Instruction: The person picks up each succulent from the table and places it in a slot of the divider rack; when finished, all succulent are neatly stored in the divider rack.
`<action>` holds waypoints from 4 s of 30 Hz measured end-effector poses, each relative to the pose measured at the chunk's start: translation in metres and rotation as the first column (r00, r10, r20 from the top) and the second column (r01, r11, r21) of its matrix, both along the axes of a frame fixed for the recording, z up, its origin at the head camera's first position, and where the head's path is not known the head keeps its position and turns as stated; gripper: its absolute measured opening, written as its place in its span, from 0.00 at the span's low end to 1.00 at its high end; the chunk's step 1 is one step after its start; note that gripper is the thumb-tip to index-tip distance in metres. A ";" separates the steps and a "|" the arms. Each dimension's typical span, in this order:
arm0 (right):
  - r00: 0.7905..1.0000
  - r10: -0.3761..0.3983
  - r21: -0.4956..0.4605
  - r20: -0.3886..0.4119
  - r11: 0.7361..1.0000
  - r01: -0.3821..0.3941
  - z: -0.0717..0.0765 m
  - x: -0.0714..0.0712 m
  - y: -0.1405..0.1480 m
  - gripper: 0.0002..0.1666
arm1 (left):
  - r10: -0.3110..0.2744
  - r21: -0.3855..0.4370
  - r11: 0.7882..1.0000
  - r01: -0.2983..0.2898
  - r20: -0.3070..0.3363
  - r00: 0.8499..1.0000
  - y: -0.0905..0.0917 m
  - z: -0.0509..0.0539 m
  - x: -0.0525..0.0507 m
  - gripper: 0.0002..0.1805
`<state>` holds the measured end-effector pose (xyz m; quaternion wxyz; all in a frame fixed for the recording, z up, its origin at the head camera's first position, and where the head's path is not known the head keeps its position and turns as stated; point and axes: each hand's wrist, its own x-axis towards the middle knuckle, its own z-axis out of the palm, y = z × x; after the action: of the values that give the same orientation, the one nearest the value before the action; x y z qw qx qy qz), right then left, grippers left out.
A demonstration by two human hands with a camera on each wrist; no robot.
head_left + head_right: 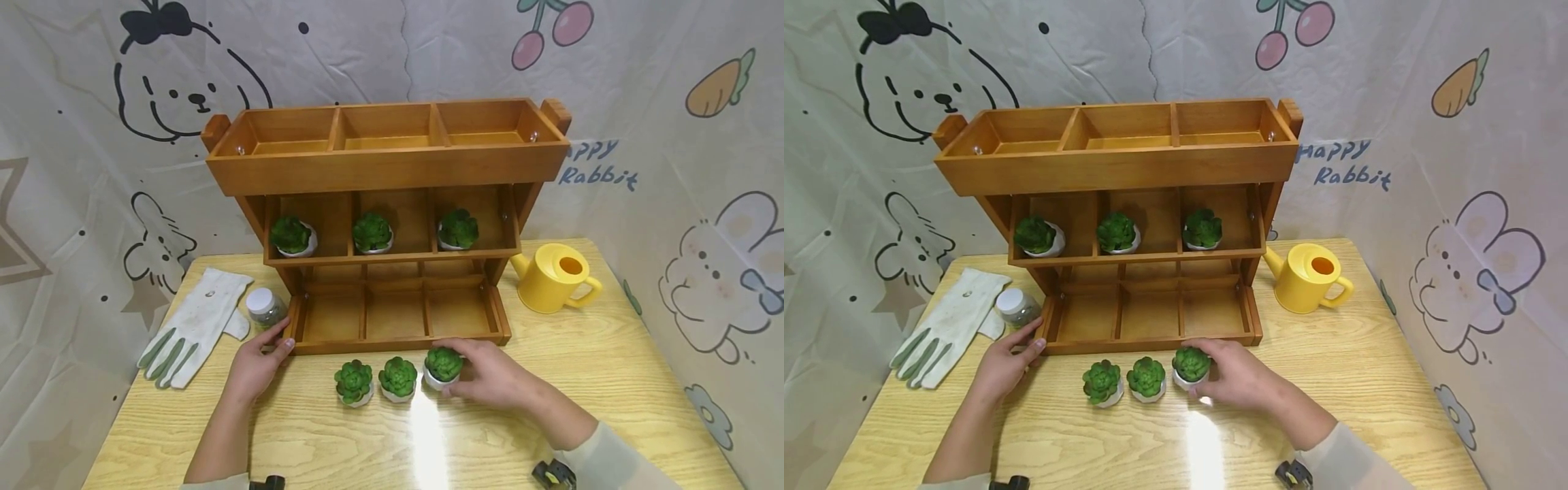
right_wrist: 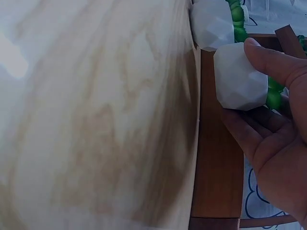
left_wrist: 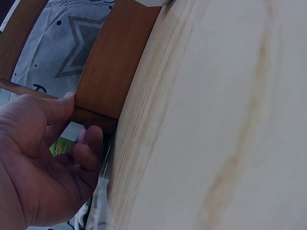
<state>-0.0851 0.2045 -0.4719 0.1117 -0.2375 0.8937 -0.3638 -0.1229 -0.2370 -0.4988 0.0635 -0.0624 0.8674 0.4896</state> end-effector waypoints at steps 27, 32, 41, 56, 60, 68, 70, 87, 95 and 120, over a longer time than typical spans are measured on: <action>0.997 0.001 -0.026 -0.075 1.000 -0.003 0.022 -0.020 0.011 0.44 | 0.001 -0.043 0.999 -0.001 0.003 1.000 0.002 0.005 0.001 0.29; 0.997 0.002 -0.061 -0.076 0.998 -0.007 0.027 -0.026 0.013 0.42 | 0.002 -0.039 0.999 -0.001 0.005 1.000 0.002 0.005 0.002 0.30; 0.994 -0.006 -0.070 -0.105 0.998 -0.002 0.031 -0.035 0.015 0.41 | 0.004 -0.030 1.000 -0.004 0.014 1.000 0.002 0.006 0.002 0.30; 0.994 -0.065 -0.078 -0.091 0.995 0.058 0.024 -0.053 0.017 0.42 | 0.004 -0.042 0.999 -0.004 0.008 1.000 0.000 0.001 0.000 0.30; 0.992 -0.091 -0.053 -0.093 0.995 0.086 0.023 -0.058 0.017 0.42 | 0.006 -0.038 0.999 -0.005 0.009 1.000 0.000 0.002 0.000 0.30; 0.986 -0.127 -0.015 -0.105 0.992 0.126 0.021 -0.067 0.016 0.42 | -0.003 -0.037 0.999 0.004 0.011 1.000 0.001 0.003 0.000 0.30; 0.986 -0.133 -0.010 -0.103 0.991 0.133 0.019 -0.068 0.016 0.42 | -0.005 -0.039 0.999 0.005 0.010 1.000 0.001 0.003 0.000 0.30; 0.988 -0.121 0.053 -0.092 0.991 0.127 0.004 -0.075 0.015 0.40 | 0.007 -0.044 0.999 -0.007 0.015 1.000 0.002 0.003 -0.001 0.29; 0.996 -0.076 0.094 -0.040 0.992 0.080 -0.002 -0.075 0.017 0.38 | 0.008 -0.046 0.999 -0.008 0.014 1.000 0.002 0.002 -0.001 0.29; 0.993 -0.110 -0.019 0.053 0.994 0.111 0.000 -0.071 0.022 0.44 | 0.009 -0.019 1.000 -0.009 0.019 1.000 0.000 0.001 0.000 0.30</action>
<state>-0.1561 0.2263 -0.4721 0.1119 -0.1794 0.8983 -0.3851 -0.1229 -0.2370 -0.4975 0.0692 -0.0717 0.8710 0.4810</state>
